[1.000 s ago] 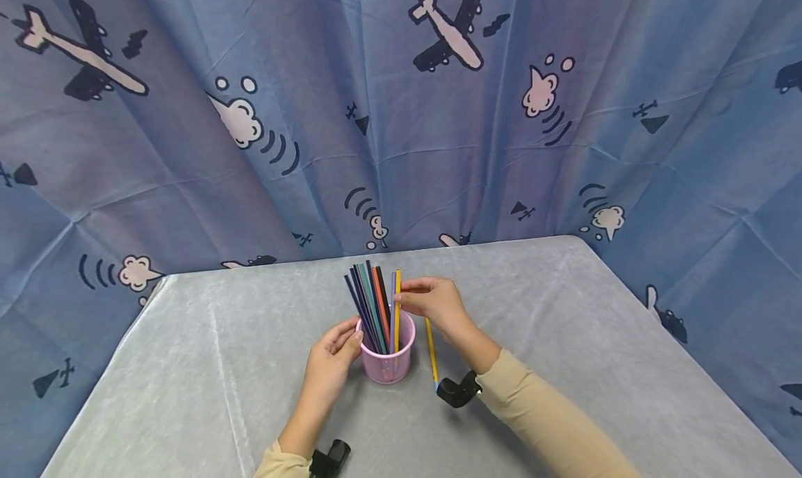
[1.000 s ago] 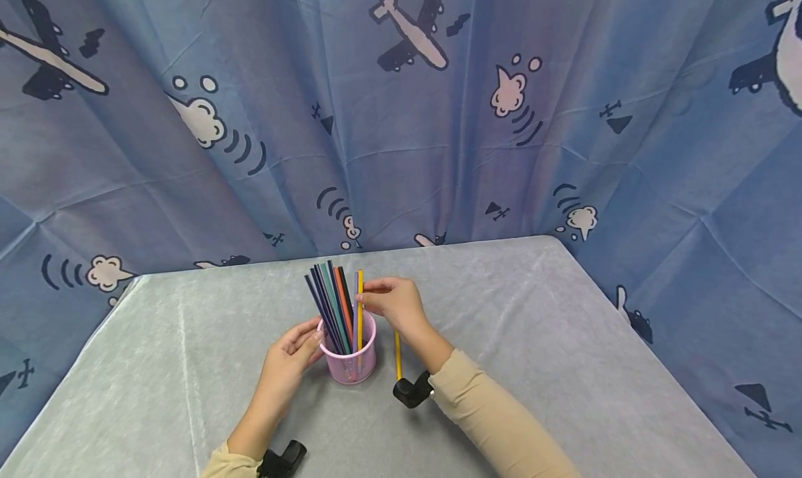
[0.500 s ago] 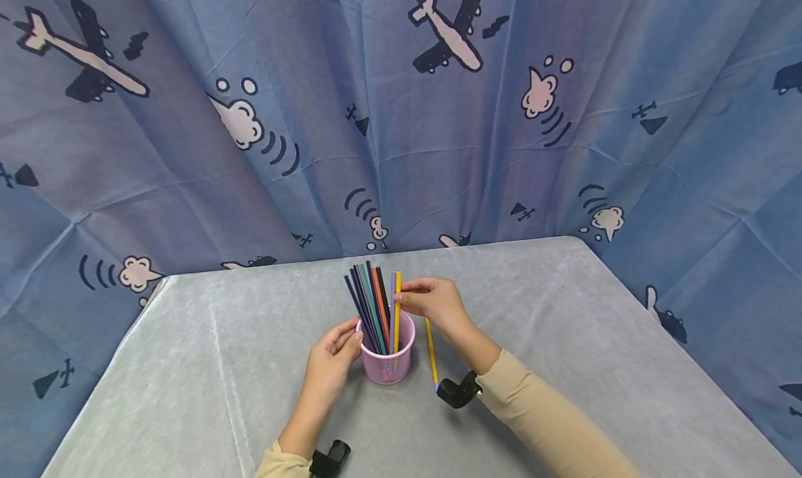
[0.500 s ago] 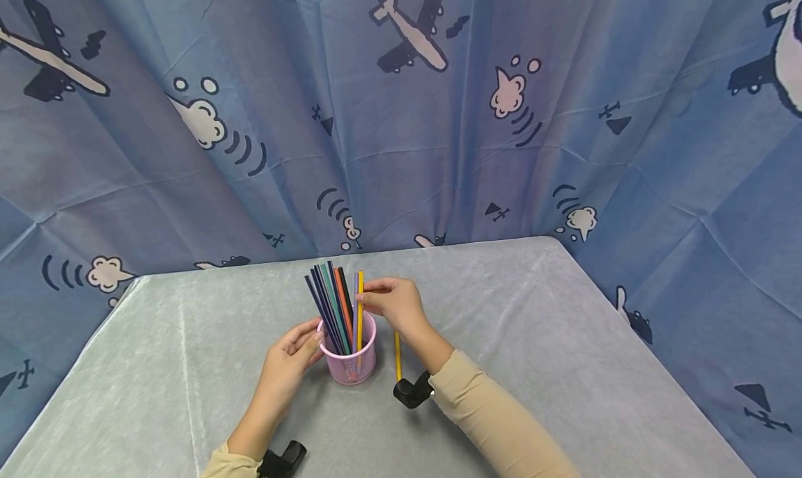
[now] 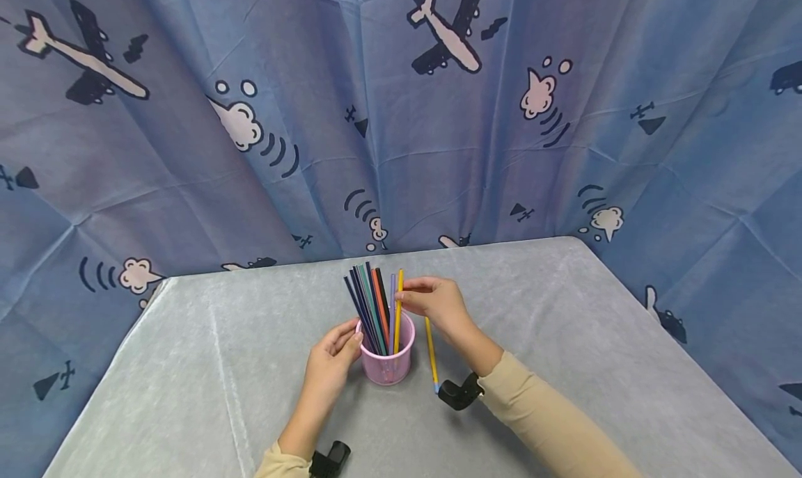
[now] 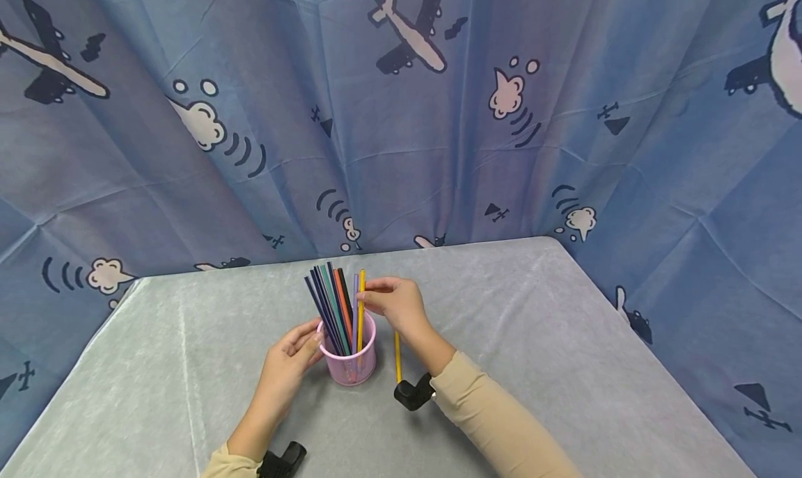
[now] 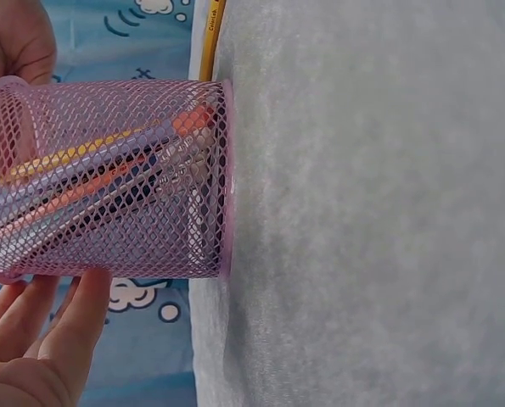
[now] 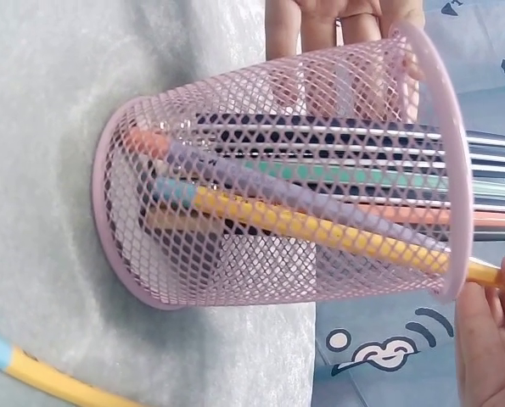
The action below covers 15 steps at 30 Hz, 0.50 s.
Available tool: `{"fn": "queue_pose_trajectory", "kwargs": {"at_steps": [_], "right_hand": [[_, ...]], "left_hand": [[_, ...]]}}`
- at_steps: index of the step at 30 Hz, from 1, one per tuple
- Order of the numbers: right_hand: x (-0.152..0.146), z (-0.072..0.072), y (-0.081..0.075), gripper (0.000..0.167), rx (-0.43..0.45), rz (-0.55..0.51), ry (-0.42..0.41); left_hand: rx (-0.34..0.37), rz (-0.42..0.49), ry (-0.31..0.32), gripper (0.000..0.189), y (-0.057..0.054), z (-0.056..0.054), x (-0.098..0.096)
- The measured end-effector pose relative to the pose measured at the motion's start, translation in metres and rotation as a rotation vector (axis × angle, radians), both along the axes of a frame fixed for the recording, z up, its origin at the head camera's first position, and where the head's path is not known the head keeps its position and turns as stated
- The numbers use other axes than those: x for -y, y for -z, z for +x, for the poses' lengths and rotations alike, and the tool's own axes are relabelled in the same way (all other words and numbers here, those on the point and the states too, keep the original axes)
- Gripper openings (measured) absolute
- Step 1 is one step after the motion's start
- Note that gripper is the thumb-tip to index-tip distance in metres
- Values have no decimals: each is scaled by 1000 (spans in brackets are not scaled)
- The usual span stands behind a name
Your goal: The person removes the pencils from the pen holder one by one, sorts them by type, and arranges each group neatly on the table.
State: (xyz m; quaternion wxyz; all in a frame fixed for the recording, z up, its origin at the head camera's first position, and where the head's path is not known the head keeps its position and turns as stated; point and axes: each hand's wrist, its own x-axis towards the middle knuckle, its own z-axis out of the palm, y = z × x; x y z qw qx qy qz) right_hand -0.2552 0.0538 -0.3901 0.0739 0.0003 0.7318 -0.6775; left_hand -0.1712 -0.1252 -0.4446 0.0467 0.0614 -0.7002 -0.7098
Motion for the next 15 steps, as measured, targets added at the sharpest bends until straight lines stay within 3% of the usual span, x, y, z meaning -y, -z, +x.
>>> {"fn": "queue_pose_trajectory", "kwargs": {"at_steps": [15], "right_hand": [[-4, 2, -5, 25, -3, 2, 20]], "left_hand": [[-6, -15, 2, 38, 1, 1, 1]]}}
